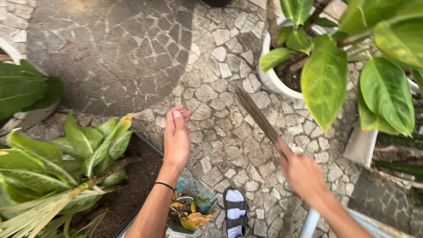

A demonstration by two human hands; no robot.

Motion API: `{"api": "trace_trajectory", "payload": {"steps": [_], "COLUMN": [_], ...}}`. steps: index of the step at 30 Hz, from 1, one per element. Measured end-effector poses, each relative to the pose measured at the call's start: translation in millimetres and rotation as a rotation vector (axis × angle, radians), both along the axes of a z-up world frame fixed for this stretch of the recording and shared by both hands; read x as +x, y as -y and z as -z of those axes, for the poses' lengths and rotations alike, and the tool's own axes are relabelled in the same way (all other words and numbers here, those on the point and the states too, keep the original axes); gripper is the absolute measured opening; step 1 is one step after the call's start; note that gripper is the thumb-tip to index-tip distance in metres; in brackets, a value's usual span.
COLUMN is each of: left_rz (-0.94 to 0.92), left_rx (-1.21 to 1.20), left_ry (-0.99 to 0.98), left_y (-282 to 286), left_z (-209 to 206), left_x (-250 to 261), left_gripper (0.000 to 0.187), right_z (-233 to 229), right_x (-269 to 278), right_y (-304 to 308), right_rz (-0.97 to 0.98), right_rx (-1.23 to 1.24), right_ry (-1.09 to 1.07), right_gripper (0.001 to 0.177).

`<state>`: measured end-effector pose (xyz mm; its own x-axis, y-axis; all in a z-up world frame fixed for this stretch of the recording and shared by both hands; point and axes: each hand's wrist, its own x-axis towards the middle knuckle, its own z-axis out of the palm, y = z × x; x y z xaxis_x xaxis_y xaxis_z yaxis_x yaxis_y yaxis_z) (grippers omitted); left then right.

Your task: Sweeping dry leaves from a stone-paved patio and collecting them into a plastic bag.

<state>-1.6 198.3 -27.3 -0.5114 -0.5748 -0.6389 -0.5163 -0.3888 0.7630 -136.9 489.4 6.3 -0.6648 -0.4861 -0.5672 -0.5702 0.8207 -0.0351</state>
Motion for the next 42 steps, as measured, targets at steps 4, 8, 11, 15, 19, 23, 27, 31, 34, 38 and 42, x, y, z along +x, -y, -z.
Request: {"api": "trace_trajectory", "payload": {"steps": [4, 8, 11, 15, 19, 23, 27, 31, 34, 38, 42], "left_rz": [0.018, 0.188, 0.271, 0.357, 0.41, 0.405, 0.31, 0.354, 0.342, 0.391, 0.366], "left_rx": [0.025, 0.115, 0.145, 0.189, 0.152, 0.142, 0.19, 0.164, 0.143, 0.111, 0.145], "left_ry": [0.013, 0.089, 0.123, 0.16, 0.173, 0.167, 0.146, 0.222, 0.164, 0.172, 0.224], "left_y": [-24, -48, -60, -86, -106, -132, -149, -150, -149, -161, -178], "left_z": [-1, -9, -7, -15, -10, 13, 20, -4, -6, 0, 2], "left_x": [-9, -11, -14, -10, -25, -32, -48, -54, -69, -73, -71], "left_gripper": [0.049, 0.051, 0.052, 0.05, 0.051, 0.054, 0.053, 0.052, 0.05, 0.048, 0.048], "right_z": [95, 94, 40, -30, 12, 235, -14, -28, 7, 83, 62], "right_x": [-58, -7, 48, 67, -22, -15, 45, 20, -54, -91, 18], "right_y": [21, -70, -148, -179, -132, -228, -119, -142, -140, -147, -152], "right_rz": [0.168, 0.255, 0.342, 0.52, 0.516, 0.304, 0.789, 0.875, 0.924, 0.831, 0.827], "right_rx": [0.18, 0.229, 0.135, 0.057, 0.1, 0.093, 0.024, -0.056, -0.113, 0.004, -0.056], "right_ry": [0.083, 0.128, 0.127, 0.074, 0.019, -0.107, 0.334, 0.325, 0.161, 0.19, 0.412], "right_gripper": [0.054, 0.041, 0.051, 0.056, 0.056, 0.035, 0.055, 0.056, 0.05, 0.034, 0.031]}}
